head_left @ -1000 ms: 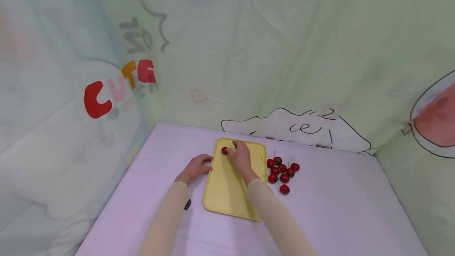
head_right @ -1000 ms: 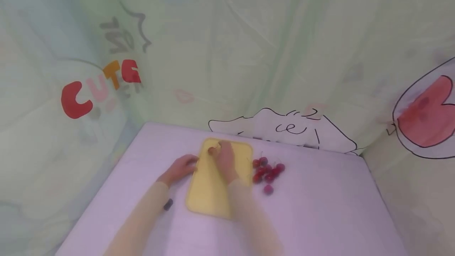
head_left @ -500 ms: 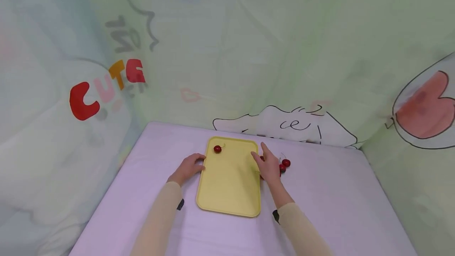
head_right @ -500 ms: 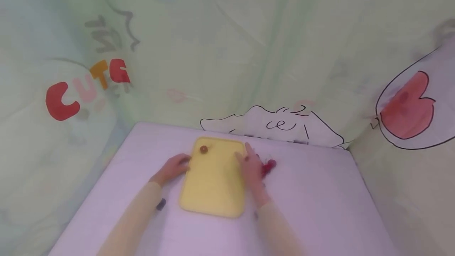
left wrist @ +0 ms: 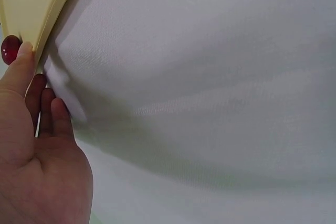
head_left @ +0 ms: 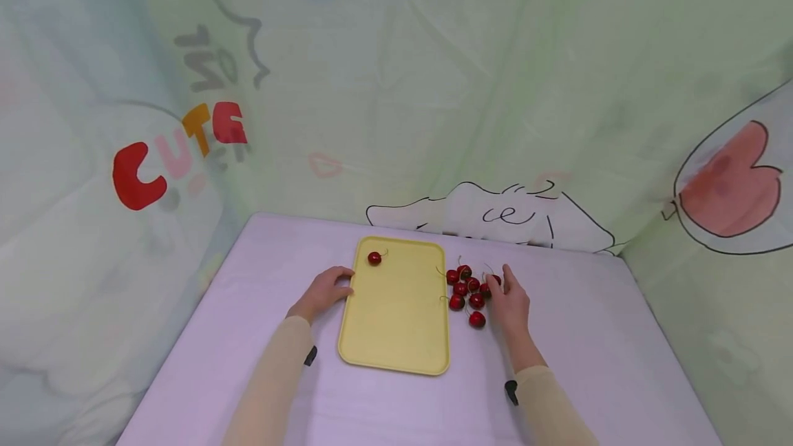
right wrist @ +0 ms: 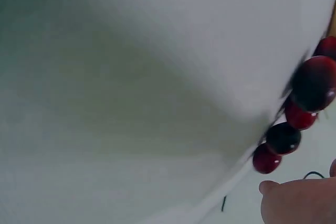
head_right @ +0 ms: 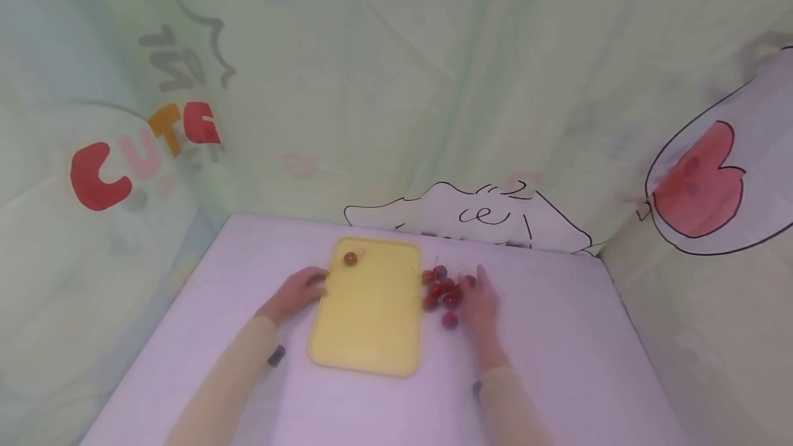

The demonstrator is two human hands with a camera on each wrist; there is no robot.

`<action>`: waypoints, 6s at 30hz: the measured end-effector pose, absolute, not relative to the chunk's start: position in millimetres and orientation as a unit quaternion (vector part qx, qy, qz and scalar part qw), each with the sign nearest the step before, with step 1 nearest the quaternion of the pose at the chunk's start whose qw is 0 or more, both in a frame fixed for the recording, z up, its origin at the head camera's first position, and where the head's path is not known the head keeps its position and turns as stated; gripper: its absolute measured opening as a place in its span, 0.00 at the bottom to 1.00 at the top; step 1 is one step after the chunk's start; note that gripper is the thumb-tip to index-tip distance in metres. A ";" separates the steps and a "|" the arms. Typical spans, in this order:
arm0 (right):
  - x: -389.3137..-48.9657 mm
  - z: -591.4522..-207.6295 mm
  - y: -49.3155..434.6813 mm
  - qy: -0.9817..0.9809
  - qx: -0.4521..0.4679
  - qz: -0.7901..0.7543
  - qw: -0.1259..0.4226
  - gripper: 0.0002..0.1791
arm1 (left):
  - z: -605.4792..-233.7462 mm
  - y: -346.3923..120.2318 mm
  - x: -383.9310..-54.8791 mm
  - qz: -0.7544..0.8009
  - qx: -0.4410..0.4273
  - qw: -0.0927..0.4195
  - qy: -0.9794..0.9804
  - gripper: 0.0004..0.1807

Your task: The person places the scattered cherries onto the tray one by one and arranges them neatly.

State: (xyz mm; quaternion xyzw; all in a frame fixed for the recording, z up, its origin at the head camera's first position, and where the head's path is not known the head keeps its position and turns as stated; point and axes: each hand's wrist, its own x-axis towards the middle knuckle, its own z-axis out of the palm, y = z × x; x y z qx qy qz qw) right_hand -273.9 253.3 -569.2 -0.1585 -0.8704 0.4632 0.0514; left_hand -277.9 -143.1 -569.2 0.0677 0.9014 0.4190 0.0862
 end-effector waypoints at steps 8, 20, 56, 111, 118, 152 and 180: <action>-287.9 -585.5 270.7 -0.884 -0.158 0.439 0.036 0.38 | -572.7 -143.6 -279.5 0.413 0.066 0.091 0.904 0.22; -298.5 -579.5 268.1 -0.906 -0.150 0.397 0.010 0.33 | -571.0 -142.9 -278.0 0.416 0.063 0.093 0.902 0.22; -321.6 -547.7 226.3 -0.900 -0.128 0.415 0.046 0.29 | -574.6 -145.4 -281.8 0.420 0.067 0.092 0.900 0.21; -321.3 -564.6 63.5 -0.923 -0.009 0.382 0.051 0.15 | -573.8 -145.8 -283.8 0.423 0.067 0.096 0.898 0.21; -324.3 -560.3 66.5 -0.916 -0.007 0.397 0.050 0.19 | -574.2 -146.3 -285.4 0.423 0.069 0.094 0.899 0.21; -255.9 -532.3 188.0 -0.889 -0.109 0.439 0.075 0.33 | -569.1 -143.3 -279.7 0.416 0.062 0.095 0.902 0.21; -235.3 -627.0 228.6 -0.911 -0.150 0.384 0.004 0.46 | -572.4 -145.3 -283.1 0.414 0.069 0.094 0.903 0.22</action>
